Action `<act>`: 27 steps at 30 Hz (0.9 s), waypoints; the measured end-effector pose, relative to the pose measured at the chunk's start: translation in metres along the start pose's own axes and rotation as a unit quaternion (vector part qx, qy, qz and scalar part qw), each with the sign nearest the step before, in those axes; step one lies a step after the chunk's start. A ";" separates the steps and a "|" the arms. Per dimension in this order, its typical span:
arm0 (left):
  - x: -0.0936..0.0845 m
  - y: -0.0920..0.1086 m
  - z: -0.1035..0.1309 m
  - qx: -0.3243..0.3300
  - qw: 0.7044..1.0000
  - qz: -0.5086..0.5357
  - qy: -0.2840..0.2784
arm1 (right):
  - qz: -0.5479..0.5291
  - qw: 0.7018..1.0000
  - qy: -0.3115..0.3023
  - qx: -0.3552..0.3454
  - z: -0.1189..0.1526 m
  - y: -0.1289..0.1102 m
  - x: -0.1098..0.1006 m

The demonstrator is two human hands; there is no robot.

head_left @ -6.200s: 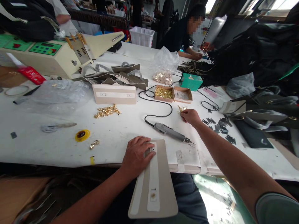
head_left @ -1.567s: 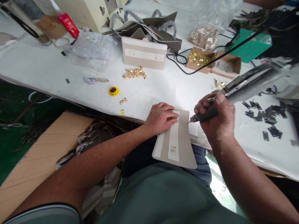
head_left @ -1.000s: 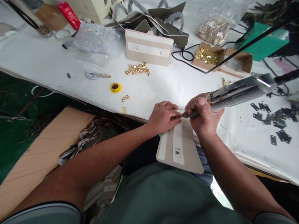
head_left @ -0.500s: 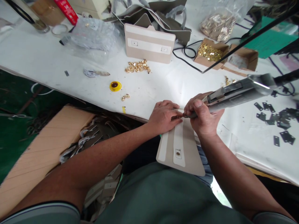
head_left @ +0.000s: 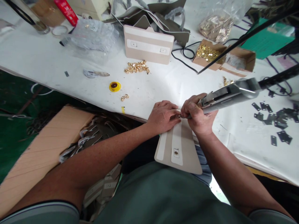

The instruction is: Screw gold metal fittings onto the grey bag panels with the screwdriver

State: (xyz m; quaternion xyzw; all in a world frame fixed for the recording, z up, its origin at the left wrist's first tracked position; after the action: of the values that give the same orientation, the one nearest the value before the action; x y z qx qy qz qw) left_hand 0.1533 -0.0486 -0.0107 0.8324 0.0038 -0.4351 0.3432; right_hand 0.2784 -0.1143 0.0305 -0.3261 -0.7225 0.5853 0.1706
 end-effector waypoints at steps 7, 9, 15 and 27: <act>0.000 0.001 0.000 0.006 1.000 -0.006 -0.003 | 0.010 0.998 0.052 -0.022 0.000 0.002 0.003; -0.001 0.002 0.000 0.006 1.000 -0.007 -0.002 | -0.004 0.998 0.060 -0.026 0.000 0.003 0.003; -0.001 0.001 -0.001 0.011 1.000 -0.007 -0.003 | -0.088 0.993 0.060 -0.045 0.001 0.000 0.005; -0.003 0.005 0.002 0.016 1.000 -0.015 0.006 | -0.077 0.991 0.107 -0.003 0.004 0.010 -0.006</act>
State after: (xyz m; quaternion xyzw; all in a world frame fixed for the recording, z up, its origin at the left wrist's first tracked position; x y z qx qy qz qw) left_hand 0.1518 -0.0531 -0.0067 0.8402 0.0118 -0.4352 0.3232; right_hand 0.2833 -0.1203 0.0203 -0.3310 -0.7250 0.5297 0.2903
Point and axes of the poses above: each hand's wrist, its own z-axis away from the middle knuckle, its own x-axis out of the palm, y = z × x, the point moved 4 cm from there along -z, towards the middle knuckle, and after that the axes turned 13 degrees about y, right-handed, at the moved point
